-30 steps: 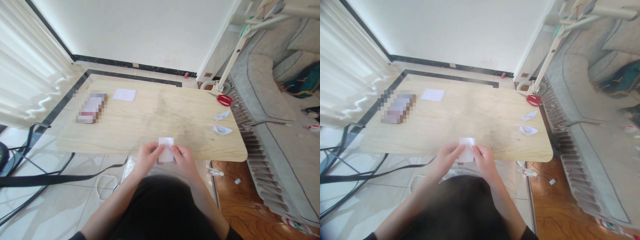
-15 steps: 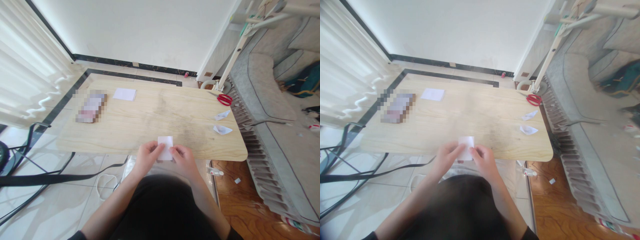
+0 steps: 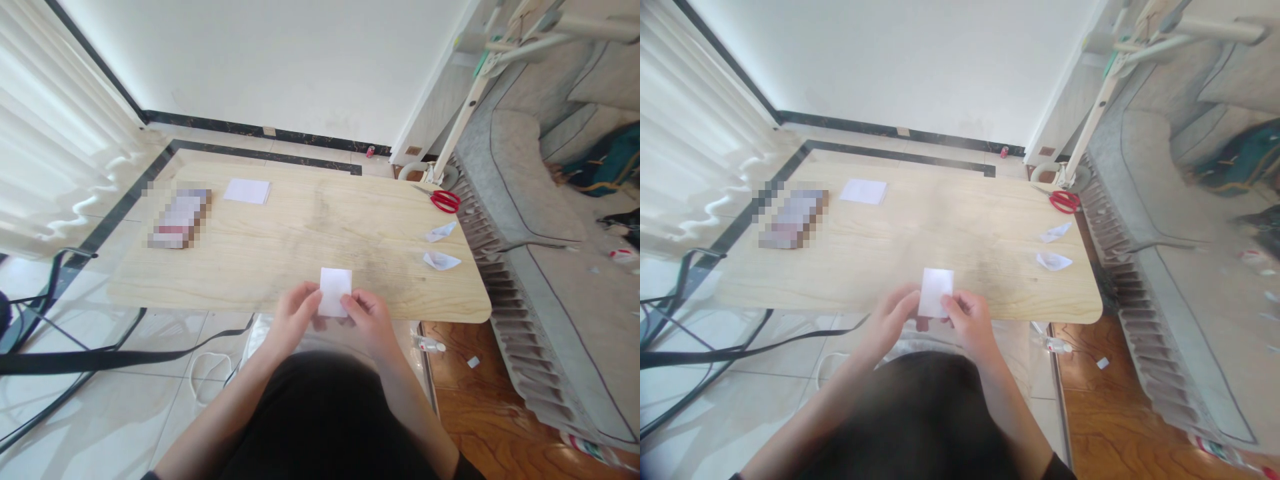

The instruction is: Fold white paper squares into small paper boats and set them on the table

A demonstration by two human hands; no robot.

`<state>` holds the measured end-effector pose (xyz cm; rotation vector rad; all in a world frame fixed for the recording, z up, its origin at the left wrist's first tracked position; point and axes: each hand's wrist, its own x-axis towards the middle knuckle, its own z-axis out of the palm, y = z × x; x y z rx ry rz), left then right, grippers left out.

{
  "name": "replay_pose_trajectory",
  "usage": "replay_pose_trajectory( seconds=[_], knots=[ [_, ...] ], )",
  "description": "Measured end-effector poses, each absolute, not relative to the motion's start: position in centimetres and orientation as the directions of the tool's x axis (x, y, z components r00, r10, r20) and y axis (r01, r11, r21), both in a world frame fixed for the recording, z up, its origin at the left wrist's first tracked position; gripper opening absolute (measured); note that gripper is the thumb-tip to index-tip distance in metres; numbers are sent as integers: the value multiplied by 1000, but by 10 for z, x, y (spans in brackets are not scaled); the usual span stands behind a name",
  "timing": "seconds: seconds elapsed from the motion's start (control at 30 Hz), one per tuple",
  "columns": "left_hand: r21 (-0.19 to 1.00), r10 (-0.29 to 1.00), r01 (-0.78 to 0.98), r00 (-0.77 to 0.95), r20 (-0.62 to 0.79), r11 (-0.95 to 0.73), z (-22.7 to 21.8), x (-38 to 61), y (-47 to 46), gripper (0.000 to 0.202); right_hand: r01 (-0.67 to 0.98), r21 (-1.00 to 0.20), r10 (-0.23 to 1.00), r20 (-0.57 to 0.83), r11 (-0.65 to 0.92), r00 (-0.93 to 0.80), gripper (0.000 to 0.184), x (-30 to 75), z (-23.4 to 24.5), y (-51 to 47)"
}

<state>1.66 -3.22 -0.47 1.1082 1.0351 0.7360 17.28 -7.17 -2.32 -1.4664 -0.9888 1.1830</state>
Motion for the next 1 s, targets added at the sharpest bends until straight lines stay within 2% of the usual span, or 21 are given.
replay_pose_trajectory(
  seconds=[0.1,0.2,0.4,0.5,0.63,0.9,1.0],
  knots=[
    [953,858,37,426,-288,301,-4,18,-39,28,-88,-981,947,-191,-174,258,40,171,-24,-72],
    [961,898,55,345,-273,271,-6,23,-47,24,-158,-975,941,-195,-155,277,40,166,-24,-73],
    [974,943,68,242,-228,218,-6,27,-50,21,-78,-992,964,-111,-95,241,36,165,-23,-75],
    [978,958,50,194,-209,204,-4,24,-47,19,-43,-990,975,-138,-132,175,30,167,-26,-76],
    [988,975,33,155,-157,154,-4,23,-45,17,-152,-968,978,-206,-200,24,23,165,-28,-79],
    [989,976,20,158,-149,148,-10,26,-44,21,-287,-937,976,-216,-200,26,21,161,-34,-79],
    [989,982,91,144,-125,113,-9,25,-43,21,-355,-911,974,-225,-211,-3,21,158,-40,-79]
  ],
)
